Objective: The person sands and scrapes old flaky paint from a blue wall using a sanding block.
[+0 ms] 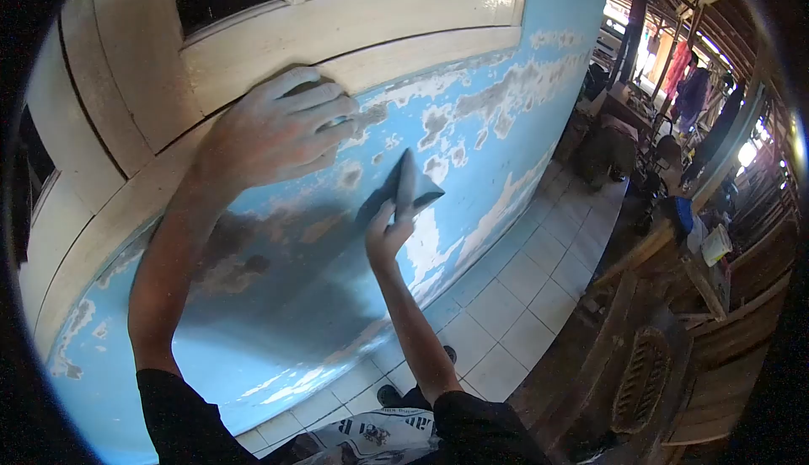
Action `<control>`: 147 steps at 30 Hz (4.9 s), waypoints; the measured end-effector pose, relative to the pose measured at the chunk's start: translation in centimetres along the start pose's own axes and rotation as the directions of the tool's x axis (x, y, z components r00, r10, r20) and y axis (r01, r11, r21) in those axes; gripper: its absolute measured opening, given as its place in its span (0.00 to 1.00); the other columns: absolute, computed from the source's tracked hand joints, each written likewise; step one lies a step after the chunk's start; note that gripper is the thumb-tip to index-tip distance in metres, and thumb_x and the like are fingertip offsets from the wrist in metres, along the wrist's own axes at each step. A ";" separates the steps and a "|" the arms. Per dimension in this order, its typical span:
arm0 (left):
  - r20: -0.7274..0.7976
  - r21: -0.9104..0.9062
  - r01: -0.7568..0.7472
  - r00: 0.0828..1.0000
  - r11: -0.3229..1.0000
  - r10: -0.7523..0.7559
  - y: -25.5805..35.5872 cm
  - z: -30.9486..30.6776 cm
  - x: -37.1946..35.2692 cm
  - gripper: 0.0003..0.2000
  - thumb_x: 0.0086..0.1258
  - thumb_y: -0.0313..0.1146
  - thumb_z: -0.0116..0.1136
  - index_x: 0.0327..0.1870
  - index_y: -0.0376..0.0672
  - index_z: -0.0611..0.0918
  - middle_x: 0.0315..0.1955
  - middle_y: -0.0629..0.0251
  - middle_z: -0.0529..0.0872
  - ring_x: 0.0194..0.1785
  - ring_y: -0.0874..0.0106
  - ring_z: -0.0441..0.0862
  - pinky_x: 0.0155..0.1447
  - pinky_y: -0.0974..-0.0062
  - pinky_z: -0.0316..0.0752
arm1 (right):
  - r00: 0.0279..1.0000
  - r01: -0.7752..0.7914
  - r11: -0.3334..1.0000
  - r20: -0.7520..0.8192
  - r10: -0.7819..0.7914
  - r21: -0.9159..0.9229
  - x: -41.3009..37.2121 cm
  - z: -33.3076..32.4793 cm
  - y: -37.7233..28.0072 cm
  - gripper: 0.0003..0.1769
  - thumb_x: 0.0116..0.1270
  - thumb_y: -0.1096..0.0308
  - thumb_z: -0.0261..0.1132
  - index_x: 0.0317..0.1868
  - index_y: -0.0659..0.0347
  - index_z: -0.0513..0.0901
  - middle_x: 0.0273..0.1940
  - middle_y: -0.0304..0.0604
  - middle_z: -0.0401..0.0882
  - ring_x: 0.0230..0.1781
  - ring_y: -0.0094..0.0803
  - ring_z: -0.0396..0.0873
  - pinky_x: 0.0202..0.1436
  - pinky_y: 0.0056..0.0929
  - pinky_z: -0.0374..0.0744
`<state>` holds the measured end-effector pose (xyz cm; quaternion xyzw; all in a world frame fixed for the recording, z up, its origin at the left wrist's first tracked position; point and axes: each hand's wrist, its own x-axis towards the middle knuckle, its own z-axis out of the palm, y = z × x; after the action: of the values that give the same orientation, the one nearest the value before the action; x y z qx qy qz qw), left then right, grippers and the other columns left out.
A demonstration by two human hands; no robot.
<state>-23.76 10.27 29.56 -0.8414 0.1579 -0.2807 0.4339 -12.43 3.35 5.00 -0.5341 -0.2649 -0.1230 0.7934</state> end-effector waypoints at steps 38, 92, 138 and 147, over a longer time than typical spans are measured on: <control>-0.057 0.028 0.016 0.998 0.999 -0.014 0.4 0.4 0.0 0.14 0.58 0.45 0.64 0.43 0.54 0.83 0.50 0.76 0.81 0.58 0.75 0.74 0.67 0.72 0.65 | 0.980 0.130 0.960 0.178 -0.086 -0.249 1.3 0.8 1.9 0.34 0.73 0.58 0.46 0.72 0.71 0.53 0.75 0.67 0.41 0.77 0.60 0.34 0.75 0.58 0.33; -0.055 0.012 0.074 0.996 0.997 -0.074 0.3 0.4 0.0 0.16 0.59 0.36 0.61 0.50 0.57 0.82 0.55 0.78 0.80 0.60 0.74 0.73 0.68 0.73 0.66 | 0.885 0.464 0.868 0.137 -0.445 -0.176 4.4 3.1 -2.7 0.32 0.70 0.57 0.52 0.71 0.62 0.63 0.72 0.67 0.52 0.74 0.67 0.44 0.72 0.64 0.40; -0.118 0.055 0.136 0.985 0.989 -0.129 -1.1 -1.2 -0.9 0.14 0.58 0.35 0.62 0.46 0.57 0.84 0.51 0.79 0.81 0.59 0.78 0.74 0.68 0.76 0.64 | 0.665 0.746 0.607 0.355 -0.657 -0.275 4.3 3.3 -7.4 0.27 0.76 0.65 0.45 0.69 0.72 0.63 0.68 0.65 0.61 0.71 0.61 0.58 0.74 0.56 0.49; -0.161 0.030 0.150 0.976 0.988 -0.143 -1.0 -0.9 -1.1 0.13 0.57 0.34 0.62 0.45 0.56 0.84 0.51 0.78 0.81 0.59 0.77 0.74 0.68 0.74 0.64 | 0.742 0.668 0.616 0.437 -0.509 -0.417 4.5 1.9 -11.0 0.33 0.68 0.78 0.50 0.74 0.63 0.57 0.75 0.67 0.41 0.76 0.63 0.42 0.70 0.68 0.49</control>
<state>-25.18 10.84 30.40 -0.8165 0.1235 -0.3813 0.4156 -14.50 1.13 16.62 -0.6312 -0.4871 -0.3739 0.4739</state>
